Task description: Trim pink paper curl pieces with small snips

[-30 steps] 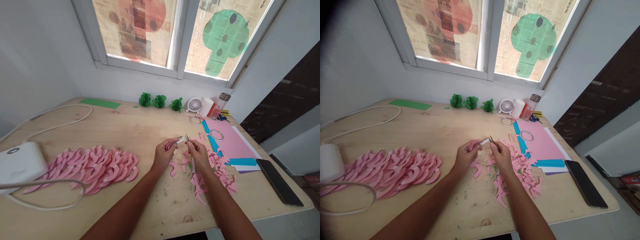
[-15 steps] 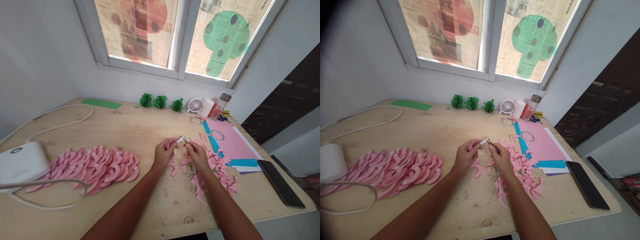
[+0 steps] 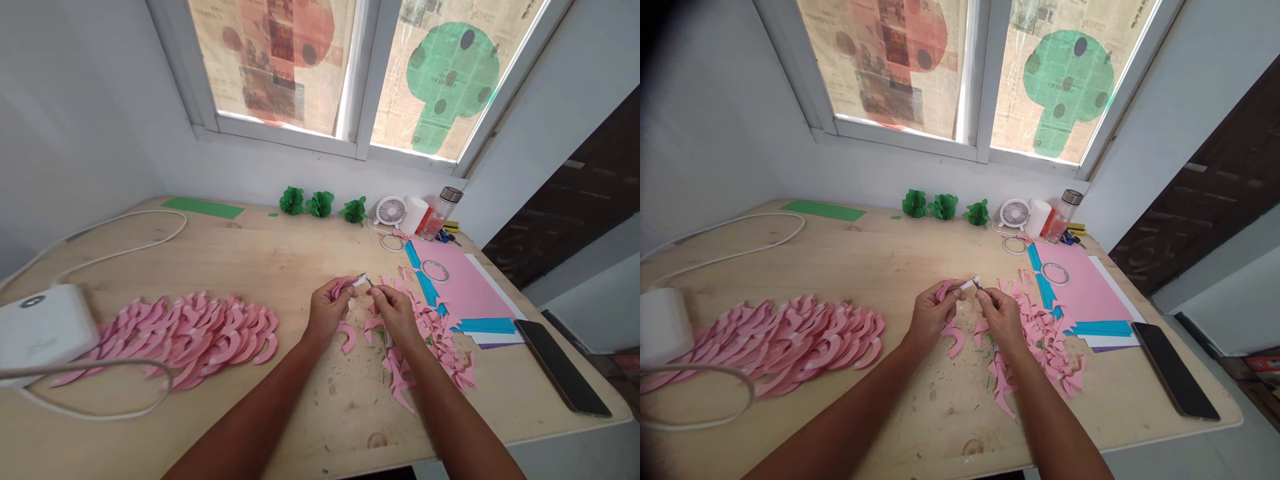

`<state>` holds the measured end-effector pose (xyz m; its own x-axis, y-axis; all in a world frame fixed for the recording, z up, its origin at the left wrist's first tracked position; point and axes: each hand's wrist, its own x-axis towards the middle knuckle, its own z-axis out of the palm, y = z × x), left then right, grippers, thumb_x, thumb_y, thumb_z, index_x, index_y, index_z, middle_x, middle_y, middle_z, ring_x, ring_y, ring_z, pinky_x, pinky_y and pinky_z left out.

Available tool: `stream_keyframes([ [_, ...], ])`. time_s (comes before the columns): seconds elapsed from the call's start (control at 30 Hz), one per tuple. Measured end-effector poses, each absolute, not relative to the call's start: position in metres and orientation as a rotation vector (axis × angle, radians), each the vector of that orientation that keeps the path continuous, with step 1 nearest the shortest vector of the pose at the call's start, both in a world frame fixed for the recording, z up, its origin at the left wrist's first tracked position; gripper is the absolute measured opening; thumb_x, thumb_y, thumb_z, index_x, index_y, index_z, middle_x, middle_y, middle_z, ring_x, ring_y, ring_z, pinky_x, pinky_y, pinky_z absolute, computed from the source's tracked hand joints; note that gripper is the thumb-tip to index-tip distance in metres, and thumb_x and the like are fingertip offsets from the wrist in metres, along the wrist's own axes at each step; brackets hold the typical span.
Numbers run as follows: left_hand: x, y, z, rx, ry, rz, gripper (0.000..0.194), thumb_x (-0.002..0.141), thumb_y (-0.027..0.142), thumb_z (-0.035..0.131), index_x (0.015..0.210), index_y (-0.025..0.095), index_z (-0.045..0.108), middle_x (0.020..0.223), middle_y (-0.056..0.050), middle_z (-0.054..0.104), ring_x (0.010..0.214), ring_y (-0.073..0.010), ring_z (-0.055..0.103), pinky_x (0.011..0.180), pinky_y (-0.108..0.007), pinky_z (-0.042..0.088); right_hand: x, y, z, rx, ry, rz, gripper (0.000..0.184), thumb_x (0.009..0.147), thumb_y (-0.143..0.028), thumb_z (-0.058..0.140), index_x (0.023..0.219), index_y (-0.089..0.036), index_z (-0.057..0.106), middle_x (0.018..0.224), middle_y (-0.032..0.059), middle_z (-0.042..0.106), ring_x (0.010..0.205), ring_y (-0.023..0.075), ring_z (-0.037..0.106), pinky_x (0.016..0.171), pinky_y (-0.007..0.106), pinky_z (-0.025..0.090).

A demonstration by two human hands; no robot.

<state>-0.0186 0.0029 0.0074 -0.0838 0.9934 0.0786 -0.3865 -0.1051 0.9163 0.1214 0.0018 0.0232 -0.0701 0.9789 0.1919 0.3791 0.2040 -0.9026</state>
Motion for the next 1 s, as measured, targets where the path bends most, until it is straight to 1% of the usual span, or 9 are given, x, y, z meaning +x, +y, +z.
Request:
stream_keyframes([
  [0.13, -0.0187, 0.0030, 0.0072, 0.945, 0.905, 1.488, 0.028, 0.066, 0.029, 0.065, 0.089, 0.013, 0.066, 0.064, 0.001, 0.055, 0.035, 0.0001, 0.032, 0.030, -0.015, 0.024, 0.1219, 0.0026, 0.0213, -1.310, -1.608, 0.849, 0.039, 0.079, -0.048, 0.046, 0.071, -0.015, 0.065, 0.049, -0.0025, 0.044, 0.047, 0.0105, 0.041, 0.045, 0.022, 0.031],
  [0.3, -0.0187, 0.0028, 0.0074, 0.944, 0.907, 1.481, 0.027, 0.067, 0.027, 0.064, 0.089, 0.013, 0.066, 0.064, 0.001, 0.054, 0.035, -0.0001, 0.032, 0.031, -0.015, 0.025, 0.1213, 0.0024, 0.0213, -1.307, -1.582, 0.852, 0.037, 0.078, -0.048, 0.048, 0.075, -0.014, 0.064, 0.050, -0.0030, 0.043, 0.048, 0.0104, 0.038, 0.045, 0.022, 0.029],
  [0.47, -0.0187, 0.0029, 0.0072, 0.945, 0.910, 1.474, 0.028, 0.066, 0.028, 0.065, 0.089, 0.013, 0.066, 0.065, 0.001, 0.055, 0.035, -0.0002, 0.032, 0.031, -0.015, 0.025, 0.1213, 0.0025, 0.0208, -1.325, -1.582, 0.801, 0.037, 0.078, -0.048, 0.048, 0.072, -0.014, 0.064, 0.049, -0.0029, 0.041, 0.048, 0.0103, 0.037, 0.044, 0.022, 0.027],
  [0.73, -0.0193, 0.0046, 0.0065, 0.939, 0.923, 1.491, 0.028, 0.066, 0.029, 0.065, 0.089, 0.013, 0.066, 0.063, 0.002, 0.056, 0.033, -0.0004, 0.032, 0.031, -0.016, 0.024, 0.1226, 0.0032, 0.0186, -1.363, -1.550, 0.765, 0.038, 0.078, -0.049, 0.049, 0.079, -0.014, 0.065, 0.053, -0.0024, 0.043, 0.050, 0.0106, 0.038, 0.046, 0.022, 0.029],
  [1.0, -0.0186, 0.0029, 0.0080, 0.933, 0.902, 1.480, 0.026, 0.065, 0.027, 0.065, 0.088, 0.013, 0.066, 0.063, 0.002, 0.056, 0.033, -0.0004, 0.032, 0.032, -0.017, 0.025, 0.1208, 0.0025, 0.0175, -1.389, -1.585, 0.727, 0.039, 0.077, -0.049, 0.051, 0.085, -0.014, 0.066, 0.054, -0.0032, 0.043, 0.050, 0.0101, 0.038, 0.047, 0.021, 0.028],
])
